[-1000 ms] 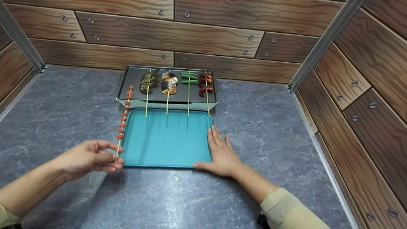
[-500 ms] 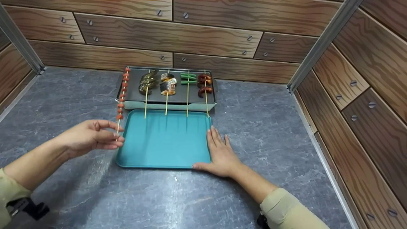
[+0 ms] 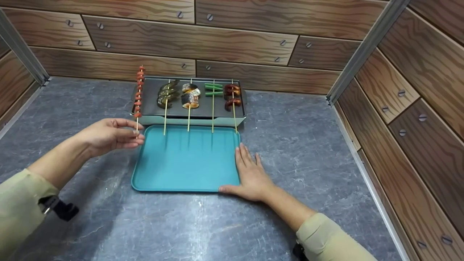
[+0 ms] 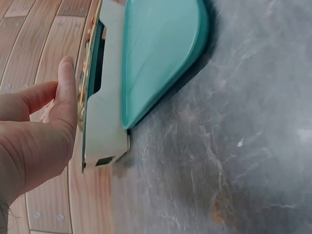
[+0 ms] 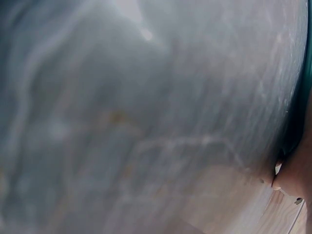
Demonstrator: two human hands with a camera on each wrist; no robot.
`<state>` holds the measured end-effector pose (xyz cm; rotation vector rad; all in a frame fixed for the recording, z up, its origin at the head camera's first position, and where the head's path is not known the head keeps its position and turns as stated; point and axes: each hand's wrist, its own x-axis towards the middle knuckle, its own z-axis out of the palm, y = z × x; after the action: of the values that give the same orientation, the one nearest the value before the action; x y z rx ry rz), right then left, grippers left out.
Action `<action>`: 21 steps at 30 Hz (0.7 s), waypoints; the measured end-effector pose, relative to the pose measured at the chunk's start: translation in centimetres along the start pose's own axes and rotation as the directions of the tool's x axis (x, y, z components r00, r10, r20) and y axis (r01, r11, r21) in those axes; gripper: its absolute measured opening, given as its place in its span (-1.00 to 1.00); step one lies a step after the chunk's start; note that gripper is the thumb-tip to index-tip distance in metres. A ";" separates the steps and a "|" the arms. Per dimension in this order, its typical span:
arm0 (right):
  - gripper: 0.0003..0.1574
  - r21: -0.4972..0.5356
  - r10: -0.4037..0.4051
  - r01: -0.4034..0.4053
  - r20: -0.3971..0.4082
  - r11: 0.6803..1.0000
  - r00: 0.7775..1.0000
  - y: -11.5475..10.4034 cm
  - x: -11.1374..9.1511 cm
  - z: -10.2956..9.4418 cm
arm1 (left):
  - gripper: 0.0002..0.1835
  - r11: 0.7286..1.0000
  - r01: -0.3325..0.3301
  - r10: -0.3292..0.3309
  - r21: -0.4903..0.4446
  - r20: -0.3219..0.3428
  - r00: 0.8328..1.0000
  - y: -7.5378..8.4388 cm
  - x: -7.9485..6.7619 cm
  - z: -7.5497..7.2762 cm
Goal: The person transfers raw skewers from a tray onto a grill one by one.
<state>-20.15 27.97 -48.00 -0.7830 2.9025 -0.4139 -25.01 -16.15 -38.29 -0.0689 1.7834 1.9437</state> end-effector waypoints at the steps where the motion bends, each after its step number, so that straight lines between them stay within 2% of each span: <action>1: 0.68 -0.001 0.000 0.000 -0.001 1.000 1.000 0.0 0.0 0.0 | -0.70 1.000 0.003 -0.003 -0.005 -0.008 1.000 0.0 0.3 -0.1; 12: 0.69 0.003 0.002 -0.002 0.001 1.000 1.000 0.0 0.0 0.0 | -0.57 0.999 0.022 -0.023 -0.027 -0.055 0.998 0.6 2.9 -0.8; 21: 0.68 0.002 0.001 -0.001 -0.005 1.000 1.000 0.1 0.0 0.1 | -0.56 0.998 0.047 -0.050 -0.041 -0.077 0.996 0.7 3.8 -1.2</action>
<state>-20.18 28.02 -48.13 -0.7816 2.9060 -0.4192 -28.93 -16.05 -39.21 -0.2023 1.7756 1.9665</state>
